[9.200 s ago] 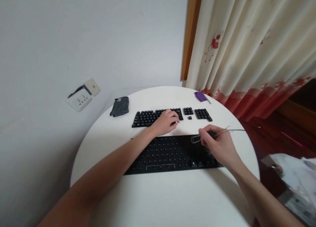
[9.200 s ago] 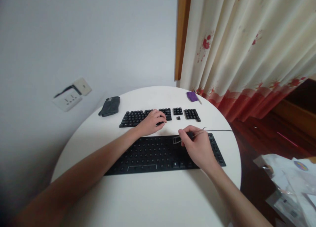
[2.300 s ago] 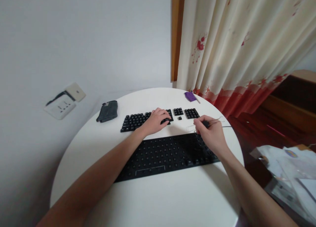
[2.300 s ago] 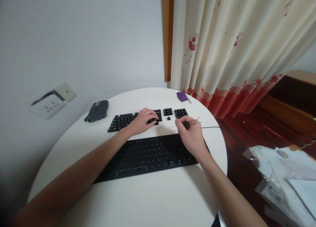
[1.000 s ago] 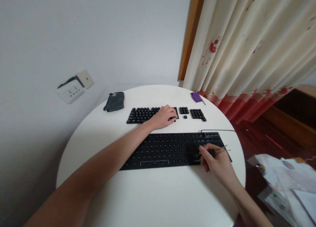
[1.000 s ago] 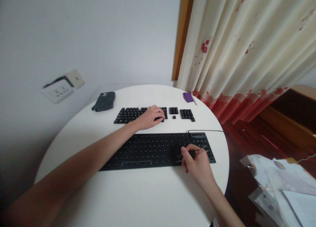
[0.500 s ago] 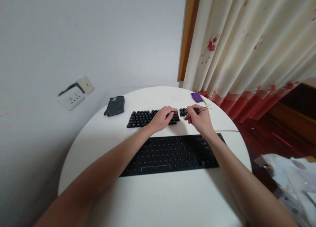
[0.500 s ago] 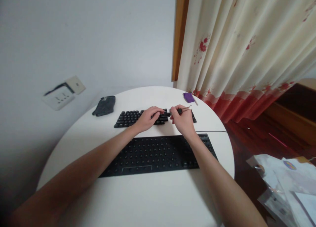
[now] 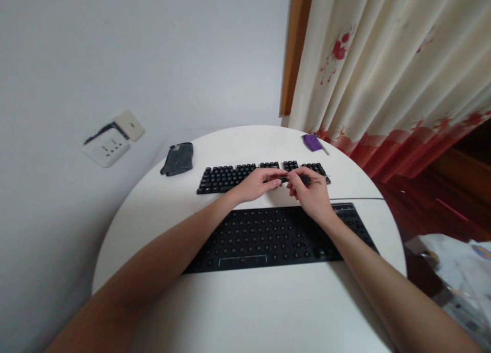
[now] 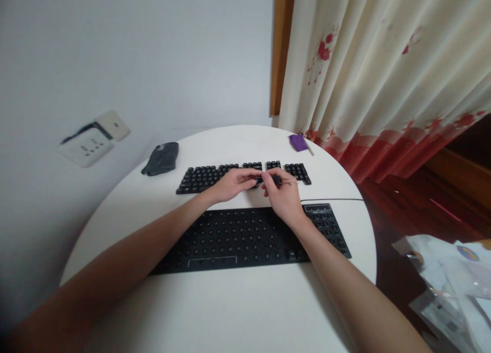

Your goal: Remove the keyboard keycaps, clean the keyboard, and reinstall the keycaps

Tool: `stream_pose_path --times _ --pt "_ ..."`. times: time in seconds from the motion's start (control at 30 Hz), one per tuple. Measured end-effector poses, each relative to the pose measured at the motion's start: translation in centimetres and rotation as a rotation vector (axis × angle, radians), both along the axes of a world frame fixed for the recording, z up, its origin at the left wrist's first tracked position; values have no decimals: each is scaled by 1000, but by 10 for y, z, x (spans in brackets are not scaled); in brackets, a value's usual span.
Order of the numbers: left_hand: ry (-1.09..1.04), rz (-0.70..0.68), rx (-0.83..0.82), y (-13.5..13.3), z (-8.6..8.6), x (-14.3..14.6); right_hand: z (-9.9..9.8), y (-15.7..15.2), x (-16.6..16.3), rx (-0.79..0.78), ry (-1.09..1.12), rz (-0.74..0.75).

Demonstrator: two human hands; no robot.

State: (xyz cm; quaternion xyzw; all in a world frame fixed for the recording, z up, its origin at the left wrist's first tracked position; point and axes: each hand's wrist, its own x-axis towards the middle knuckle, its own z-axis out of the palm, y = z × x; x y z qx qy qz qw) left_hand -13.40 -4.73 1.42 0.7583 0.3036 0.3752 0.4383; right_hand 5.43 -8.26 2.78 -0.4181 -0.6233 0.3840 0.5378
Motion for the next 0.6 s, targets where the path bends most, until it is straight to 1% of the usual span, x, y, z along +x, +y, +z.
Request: stream_pose_path --times 0.13,0.3,0.4,0.5,0.6 --pt "44 26 18 0 0 -2 -1 -3 1 0 -16 15" --pt "156 31 55 -5 7 -2 -3 -6 1 -7 -126 45" --pt "129 6 30 -8 8 1 -6 -5 0 12 -172 29" --pt "67 -23 -4 -8 5 3 -9 -3 0 21 -199 -12" --pt "93 -11 44 -8 2 5 -13 1 1 20 -203 -21"
